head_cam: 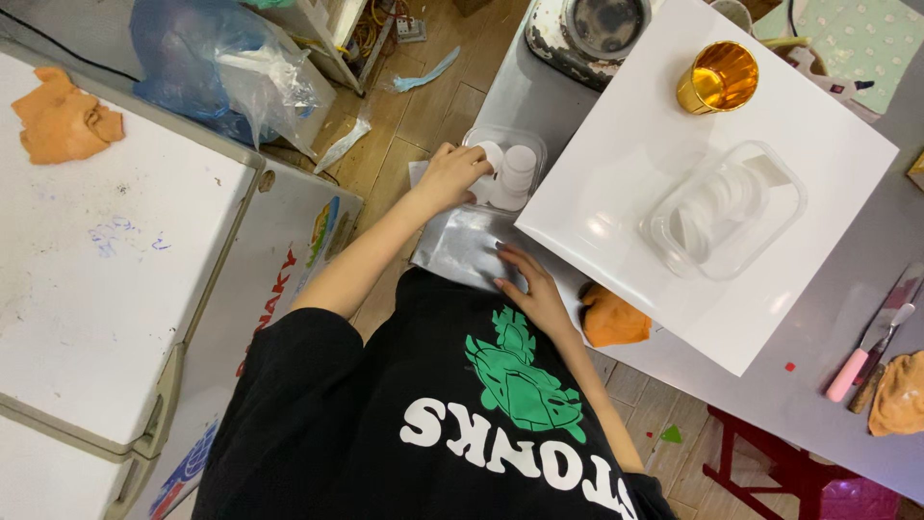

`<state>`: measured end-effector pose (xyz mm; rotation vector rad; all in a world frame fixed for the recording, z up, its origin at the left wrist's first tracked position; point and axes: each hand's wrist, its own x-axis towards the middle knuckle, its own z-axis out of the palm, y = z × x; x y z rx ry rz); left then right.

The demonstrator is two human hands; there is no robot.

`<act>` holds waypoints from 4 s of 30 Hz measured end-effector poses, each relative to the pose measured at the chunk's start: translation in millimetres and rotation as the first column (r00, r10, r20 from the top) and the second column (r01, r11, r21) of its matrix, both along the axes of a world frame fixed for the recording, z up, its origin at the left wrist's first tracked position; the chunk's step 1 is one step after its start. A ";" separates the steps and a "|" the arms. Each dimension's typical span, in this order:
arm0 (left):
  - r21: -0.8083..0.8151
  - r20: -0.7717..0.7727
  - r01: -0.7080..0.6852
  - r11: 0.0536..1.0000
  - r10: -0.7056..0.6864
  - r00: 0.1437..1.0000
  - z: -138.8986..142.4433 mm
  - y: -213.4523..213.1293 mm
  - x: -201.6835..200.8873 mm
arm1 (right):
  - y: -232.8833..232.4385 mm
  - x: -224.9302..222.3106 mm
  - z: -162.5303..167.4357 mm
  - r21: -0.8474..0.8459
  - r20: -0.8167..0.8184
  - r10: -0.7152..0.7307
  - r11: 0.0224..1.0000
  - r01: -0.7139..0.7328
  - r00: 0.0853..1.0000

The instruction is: The person retrieves a stack of white circular discs from a plastic container and repeatedly pinches and rolls each disc between the fingers to thin the edges, then places them into a second container. The process is repeated for multiple discs in a one-at-a-time manner.

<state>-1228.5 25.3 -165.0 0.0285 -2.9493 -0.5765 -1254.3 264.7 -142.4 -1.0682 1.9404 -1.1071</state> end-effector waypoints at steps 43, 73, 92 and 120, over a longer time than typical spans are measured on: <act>0.547 -0.495 0.487 0.681 -0.207 0.844 61.6 4.5 80.0 | -59.5 81.7 3.9 -0.312 0.882 -0.141 0.541 0.781 0.450; -0.128 0.105 0.143 0.981 -0.130 0.986 30.2 1.3 22.3 | 6.7 119.2 4.4 -0.443 0.751 -0.284 0.454 0.773 0.597; 0.606 0.317 -0.012 0.796 -0.227 0.921 30.0 -26.0 14.2 | -24.2 113.0 18.8 -0.348 0.797 -0.314 0.461 0.816 0.517; 0.285 -0.412 0.645 0.709 -0.517 0.750 50.3 17.1 99.6 | -87.6 128.6 12.1 0.156 0.985 -0.124 0.319 0.935 -0.122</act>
